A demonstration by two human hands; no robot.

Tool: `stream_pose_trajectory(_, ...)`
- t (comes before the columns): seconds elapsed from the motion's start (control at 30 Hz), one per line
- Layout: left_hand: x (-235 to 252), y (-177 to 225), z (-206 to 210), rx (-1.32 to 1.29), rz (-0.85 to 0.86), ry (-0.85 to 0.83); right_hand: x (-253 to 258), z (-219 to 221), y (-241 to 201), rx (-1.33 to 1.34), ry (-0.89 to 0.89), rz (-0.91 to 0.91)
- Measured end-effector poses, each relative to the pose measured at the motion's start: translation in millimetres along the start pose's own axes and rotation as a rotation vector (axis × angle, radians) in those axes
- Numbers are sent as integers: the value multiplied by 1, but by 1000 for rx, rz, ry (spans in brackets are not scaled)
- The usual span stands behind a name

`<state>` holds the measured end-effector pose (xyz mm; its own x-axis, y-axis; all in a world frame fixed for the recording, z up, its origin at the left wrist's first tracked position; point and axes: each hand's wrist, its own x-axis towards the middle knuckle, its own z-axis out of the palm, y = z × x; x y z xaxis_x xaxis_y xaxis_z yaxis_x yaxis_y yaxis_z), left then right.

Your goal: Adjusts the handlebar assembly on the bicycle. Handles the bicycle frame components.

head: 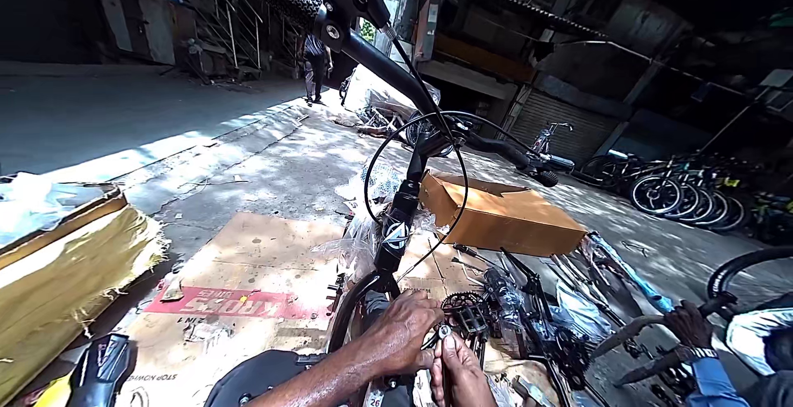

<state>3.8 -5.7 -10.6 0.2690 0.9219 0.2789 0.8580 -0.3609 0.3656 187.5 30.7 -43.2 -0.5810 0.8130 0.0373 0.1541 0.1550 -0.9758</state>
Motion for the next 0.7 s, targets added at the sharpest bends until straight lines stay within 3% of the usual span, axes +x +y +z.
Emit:
stream_pose_trajectory(0.03, 1, 0, 0, -2, 7, 9, -3, 5, 1, 239, -21, 72)
stream_pose_trajectory(0.07, 2, -1, -1, -5, 11, 18, -3, 1, 0, 310, -64, 80)
stream_pose_trajectory(0.1, 2, -1, -1, -10, 13, 19, -1, -7, 0, 213, -112, 37)
stream_pose_trajectory(0.23, 1, 0, -2, -10, -8, -7, 15, -38, -5, -826, -58, -283)
stream_pose_trajectory(0.37, 1, 2, 0, -5, -4, 0, 14, -40, -17, -1116, 73, -458)
stream_pose_trajectory(0.6, 0, 2, -2, -29, -9, 3, 22, -43, -10, -1024, 82, -389)
stream_pose_trajectory(0.67, 0, 0, -3, -27, -14, 14, 21, -30, -3, -712, 78, -254)
stream_pose_trajectory(0.7, -1, 0, -3, -19, -16, 19, 16, -16, 3, -400, 70, -152)
